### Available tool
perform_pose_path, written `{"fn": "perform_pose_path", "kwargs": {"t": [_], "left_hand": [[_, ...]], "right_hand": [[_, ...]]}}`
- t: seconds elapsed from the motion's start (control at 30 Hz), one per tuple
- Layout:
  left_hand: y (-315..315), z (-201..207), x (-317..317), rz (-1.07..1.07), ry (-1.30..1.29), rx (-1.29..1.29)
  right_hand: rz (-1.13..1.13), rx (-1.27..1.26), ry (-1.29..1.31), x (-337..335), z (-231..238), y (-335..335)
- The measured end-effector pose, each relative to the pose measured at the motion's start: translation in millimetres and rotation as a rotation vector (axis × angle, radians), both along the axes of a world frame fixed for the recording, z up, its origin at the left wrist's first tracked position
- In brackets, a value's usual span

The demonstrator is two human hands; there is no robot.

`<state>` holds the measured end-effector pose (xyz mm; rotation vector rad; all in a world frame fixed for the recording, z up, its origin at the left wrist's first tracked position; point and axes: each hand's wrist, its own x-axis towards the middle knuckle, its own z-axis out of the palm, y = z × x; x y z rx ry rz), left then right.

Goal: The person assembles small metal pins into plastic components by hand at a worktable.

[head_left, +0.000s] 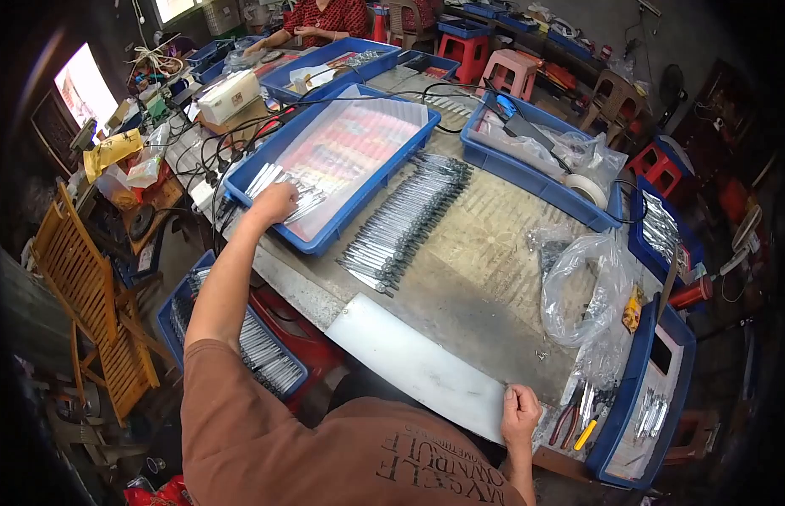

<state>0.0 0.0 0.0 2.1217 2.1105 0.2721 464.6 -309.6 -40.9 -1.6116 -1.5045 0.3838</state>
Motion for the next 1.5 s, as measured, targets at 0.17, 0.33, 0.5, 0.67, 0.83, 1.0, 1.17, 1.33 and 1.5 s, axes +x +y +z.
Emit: {"fn": "perform_pose_path", "kwargs": {"t": [0.17, 0.33, 0.5, 0.67, 0.83, 1.0, 1.17, 1.33, 1.5], "left_hand": [[6.7, -0.9, 14.6, -0.085, 0.144, -0.148], [15.0, -12.1, 21.8, -0.038, 0.192, -0.155], [6.5, 0.4, 36.5, -0.086, 0.240, -0.143], [10.8, -6.6, 26.7, -0.032, 0.099, 0.014], [10.9, 5.2, 24.9, -0.011, -0.164, 0.371], [-41.0, 49.5, 92.8, -0.162, -1.062, 0.048], [-105.3, 38.2, 177.3, -0.415, -1.332, -0.293], [-152.5, 13.2, 245.6, -0.421, -1.412, -0.673], [-187.5, -5.0, 287.6, -0.442, -1.502, -0.833]], "right_hand": [[-0.010, -0.007, -0.021, -8.7, -0.7, -3.5], [-0.002, 0.018, -0.037, -7.9, 0.7, -1.1], [-0.010, 0.015, -0.053, -4.5, 0.2, -1.1], [0.003, 0.020, -0.048, -2.5, 0.2, 0.0], [-0.005, -0.003, -0.048, -2.2, 3.0, -0.6], [-0.005, -0.016, -0.035, -2.5, 4.3, 0.3], [-0.013, -0.020, -0.022, -0.2, 4.2, 1.8], [0.016, -0.032, 0.123, -6.3, 13.3, 2.7], [0.147, -0.057, 0.286, -18.7, 29.4, 8.5]]}}
